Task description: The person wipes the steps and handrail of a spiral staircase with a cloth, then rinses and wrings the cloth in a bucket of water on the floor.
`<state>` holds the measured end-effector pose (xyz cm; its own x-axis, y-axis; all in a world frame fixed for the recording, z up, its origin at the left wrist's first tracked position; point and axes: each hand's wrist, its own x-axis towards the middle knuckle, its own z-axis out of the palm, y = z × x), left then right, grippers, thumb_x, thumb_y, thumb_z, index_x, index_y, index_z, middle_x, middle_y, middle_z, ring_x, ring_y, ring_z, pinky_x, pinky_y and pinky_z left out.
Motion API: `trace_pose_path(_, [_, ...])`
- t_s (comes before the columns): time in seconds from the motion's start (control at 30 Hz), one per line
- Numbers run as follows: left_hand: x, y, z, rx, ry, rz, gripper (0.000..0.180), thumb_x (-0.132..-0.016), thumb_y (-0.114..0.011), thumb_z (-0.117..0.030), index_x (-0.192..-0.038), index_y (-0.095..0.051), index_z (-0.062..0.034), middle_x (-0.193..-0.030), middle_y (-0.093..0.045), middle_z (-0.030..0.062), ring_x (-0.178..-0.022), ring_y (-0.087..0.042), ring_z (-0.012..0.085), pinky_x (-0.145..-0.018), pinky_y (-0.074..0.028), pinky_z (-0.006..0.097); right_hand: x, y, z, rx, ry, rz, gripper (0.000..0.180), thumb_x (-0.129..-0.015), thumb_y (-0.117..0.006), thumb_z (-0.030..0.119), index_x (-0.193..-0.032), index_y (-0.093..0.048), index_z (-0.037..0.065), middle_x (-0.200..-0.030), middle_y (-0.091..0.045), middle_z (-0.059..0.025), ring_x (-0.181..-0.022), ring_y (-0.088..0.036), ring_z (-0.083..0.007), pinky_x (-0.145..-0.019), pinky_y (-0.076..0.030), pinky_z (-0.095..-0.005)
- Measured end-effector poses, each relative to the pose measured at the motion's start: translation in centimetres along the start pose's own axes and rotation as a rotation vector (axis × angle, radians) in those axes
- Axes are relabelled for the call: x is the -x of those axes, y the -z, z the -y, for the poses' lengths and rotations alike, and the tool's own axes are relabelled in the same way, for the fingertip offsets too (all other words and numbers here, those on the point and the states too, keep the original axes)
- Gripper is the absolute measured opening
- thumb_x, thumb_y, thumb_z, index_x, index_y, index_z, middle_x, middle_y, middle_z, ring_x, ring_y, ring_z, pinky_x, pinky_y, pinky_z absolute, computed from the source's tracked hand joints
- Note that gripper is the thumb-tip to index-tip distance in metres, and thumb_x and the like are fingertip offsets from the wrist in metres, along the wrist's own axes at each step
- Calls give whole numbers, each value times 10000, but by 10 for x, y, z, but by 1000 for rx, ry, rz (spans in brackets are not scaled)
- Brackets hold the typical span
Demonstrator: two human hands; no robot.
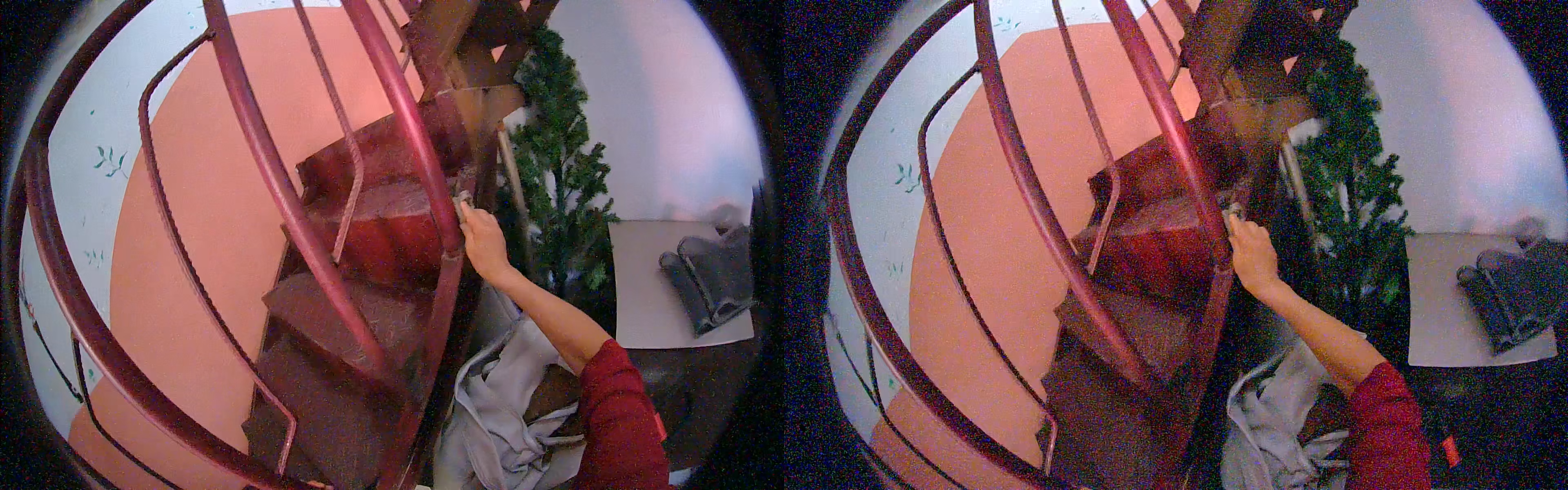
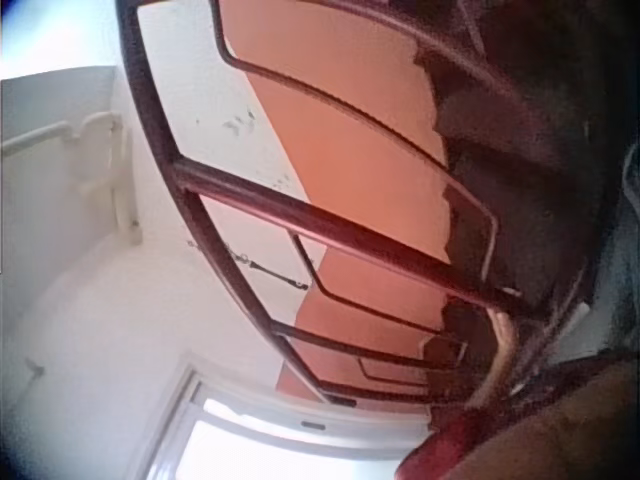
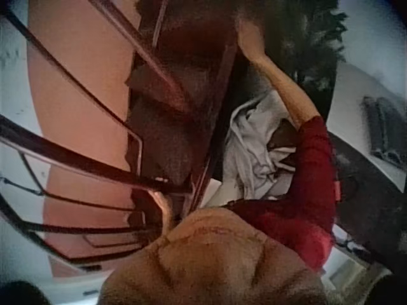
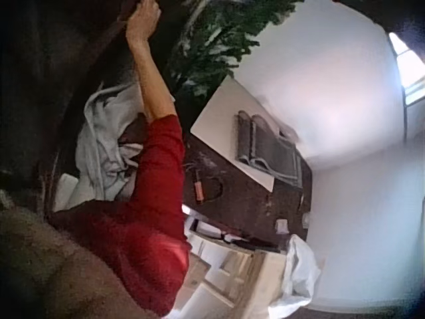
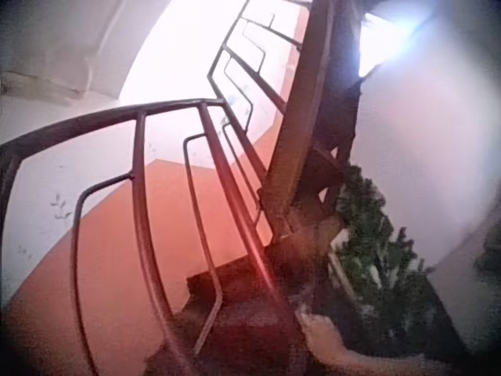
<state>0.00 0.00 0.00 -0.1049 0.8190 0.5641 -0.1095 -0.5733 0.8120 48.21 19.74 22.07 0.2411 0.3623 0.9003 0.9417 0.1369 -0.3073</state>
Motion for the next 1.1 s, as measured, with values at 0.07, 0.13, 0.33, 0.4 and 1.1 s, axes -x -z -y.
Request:
trace_pose_path(0.07, [-7, -18, -5, -62, 16, 10, 608, -876, -459, -429, -1290, -258, -33, -1095, -477, 119, -922, -498, 224, -802, -427, 370, -43, 13, 18, -53, 38, -60, 368, -849, -451, 67, -1216, -472, 64, -997, -570, -167, -895, -542, -315, -789, -421, -382])
trace_pose_path(0.13, [29, -1, -29, -123, 62, 30, 546, -898, -425, -394, -1271, -280, -23, -1087, -479, 118, -918, -499, 223, -803, -424, 363, -60, 22, 45, -311, -147, -136, 338, -872, -417, 92, -1202, -483, 61, -1002, -566, -195, -907, -543, -324, -778, -426, -364])
trace_pose_path(0.33, [2, 4, -34, -82, -1, 126, 452, -933, -350, -333, -1241, -310, -4, -1107, -464, 126, -938, -490, 229, -829, -411, 352, -239, 72, 82, -77, 31, -524, 305, -852, -449, 208, -1129, -539, 115, -1039, -564, -169, -942, -548, -330, -799, -434, -410])
trace_pose_path(0.4, [18, 0, -36, -156, 12, 74, 455, -937, -334, -336, -1239, -307, 2, -1115, -457, 129, -946, -487, 230, -839, -405, 352, -244, 74, 84, -12, -36, -153, 301, -810, -458, 139, -1084, -575, 181, -1011, -581, -133, -934, -554, -324, -790, -446, -417])
trace_pose_path(1.1, [23, -10, -35, -137, 29, 23, 497, -921, -350, -407, -1220, -313, -12, -1073, -470, 122, -915, -483, 219, -807, -410, 342, -75, 63, 158, -104, 610, -345, 329, -690, -487, -25, -947, -636, 116, -1006, -608, -27, -803, -489, -247, -763, -433, -302])
